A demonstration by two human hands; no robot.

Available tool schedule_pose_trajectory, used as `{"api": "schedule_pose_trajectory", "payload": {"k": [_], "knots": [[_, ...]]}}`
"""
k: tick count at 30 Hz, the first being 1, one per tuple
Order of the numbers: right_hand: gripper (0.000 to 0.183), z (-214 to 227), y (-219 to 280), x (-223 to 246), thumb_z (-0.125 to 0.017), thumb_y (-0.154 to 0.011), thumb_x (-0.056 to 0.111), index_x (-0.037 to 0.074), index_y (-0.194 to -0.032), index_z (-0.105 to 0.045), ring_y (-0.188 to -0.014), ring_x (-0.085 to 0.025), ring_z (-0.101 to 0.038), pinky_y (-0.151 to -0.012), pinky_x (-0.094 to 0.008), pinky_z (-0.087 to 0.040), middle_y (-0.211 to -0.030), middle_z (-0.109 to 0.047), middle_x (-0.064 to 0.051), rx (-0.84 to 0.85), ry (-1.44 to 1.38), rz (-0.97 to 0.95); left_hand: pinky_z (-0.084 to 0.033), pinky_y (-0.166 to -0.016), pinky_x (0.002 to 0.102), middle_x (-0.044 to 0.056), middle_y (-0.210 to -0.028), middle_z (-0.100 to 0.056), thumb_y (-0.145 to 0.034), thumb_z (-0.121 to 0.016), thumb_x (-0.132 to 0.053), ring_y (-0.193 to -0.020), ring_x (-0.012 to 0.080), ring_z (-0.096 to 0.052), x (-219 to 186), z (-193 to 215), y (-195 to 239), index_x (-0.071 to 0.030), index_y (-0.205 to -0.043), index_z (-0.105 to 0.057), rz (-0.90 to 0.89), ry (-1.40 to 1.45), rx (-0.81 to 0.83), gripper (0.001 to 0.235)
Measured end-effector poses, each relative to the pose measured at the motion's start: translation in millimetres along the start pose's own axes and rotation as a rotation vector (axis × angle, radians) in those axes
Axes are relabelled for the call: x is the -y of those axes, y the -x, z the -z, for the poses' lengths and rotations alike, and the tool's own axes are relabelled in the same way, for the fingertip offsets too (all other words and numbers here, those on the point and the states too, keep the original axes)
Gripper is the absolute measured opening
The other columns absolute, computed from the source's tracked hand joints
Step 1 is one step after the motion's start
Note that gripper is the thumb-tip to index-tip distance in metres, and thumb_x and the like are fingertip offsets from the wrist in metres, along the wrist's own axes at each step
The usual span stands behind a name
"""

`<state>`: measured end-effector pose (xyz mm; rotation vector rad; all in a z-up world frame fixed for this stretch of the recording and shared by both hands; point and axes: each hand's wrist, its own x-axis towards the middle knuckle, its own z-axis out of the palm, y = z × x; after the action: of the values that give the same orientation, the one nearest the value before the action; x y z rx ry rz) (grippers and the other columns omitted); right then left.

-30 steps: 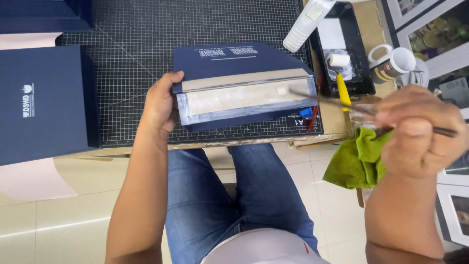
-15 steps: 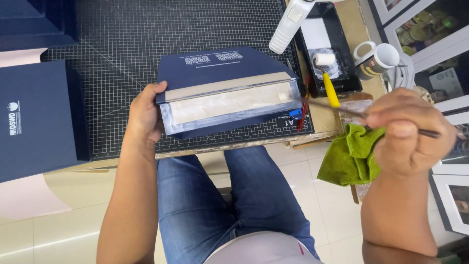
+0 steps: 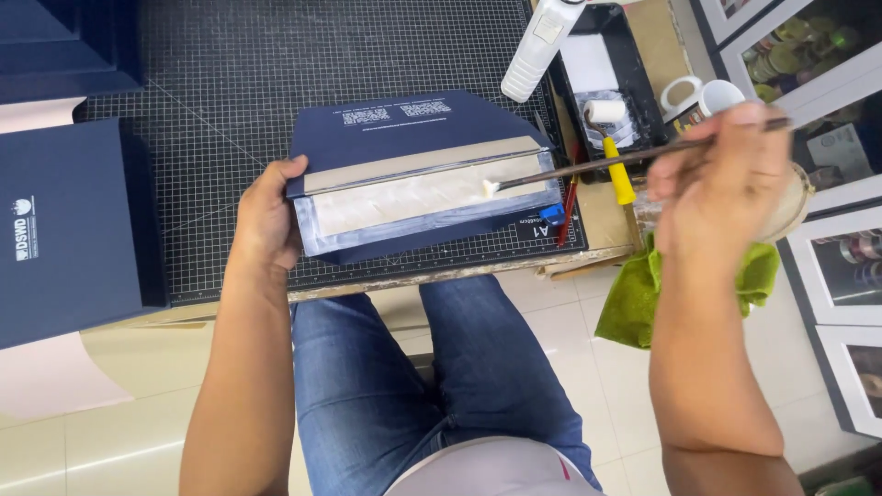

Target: Applying glue to the flap of a blue cardboard box using a roller and a brush, then wiping with a cloth.

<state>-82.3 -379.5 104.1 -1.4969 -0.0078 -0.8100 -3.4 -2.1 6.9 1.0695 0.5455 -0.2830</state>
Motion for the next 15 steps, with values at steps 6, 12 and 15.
{"api": "schedule_pose_trajectory", "payload": {"k": [6,12,15], "knots": [[0.027,27,-11,-12,-0.050,-0.118,0.034,0.012,-0.105,-0.057,-0.052,-0.007,-0.055,-0.042,-0.019,-0.044,-0.072,-0.058,0.002,-0.079,0.232,-0.200,-0.061,-0.075,0.039,0.008,-0.096,-0.073,-0.085,-0.070,-0.027,-0.086,0.0240,-0.071,-1,-1,2,-0.010,-0.103,-0.067,-0.003,0.002,-0.020,0.025],[0.018,-5,1,2,-0.051,-0.117,0.024,0.013,-0.104,-0.056,-0.052,-0.008,-0.055,-0.038,-0.019,-0.039,-0.080,-0.059,0.001,-0.092,0.041,-0.043,-0.061,-0.073,0.039,0.008,-0.092,-0.073,-0.082,-0.072,-0.026,-0.082,0.0233,-0.070,1,-1,-2,-0.010,-0.100,-0.068,-0.020,0.025,-0.036,0.024],[0.028,-20,9,-3,-0.052,-0.115,0.033,0.014,-0.096,-0.058,-0.052,-0.008,-0.059,-0.041,-0.016,-0.040,-0.069,-0.058,0.002,0.168,-0.005,-0.023,-0.061,-0.073,0.039,0.007,-0.093,-0.072,-0.082,-0.072,-0.027,-0.083,0.0232,-0.070,1,-1,-1,-0.012,-0.099,-0.067,-0.024,0.010,-0.049,0.023]]}}
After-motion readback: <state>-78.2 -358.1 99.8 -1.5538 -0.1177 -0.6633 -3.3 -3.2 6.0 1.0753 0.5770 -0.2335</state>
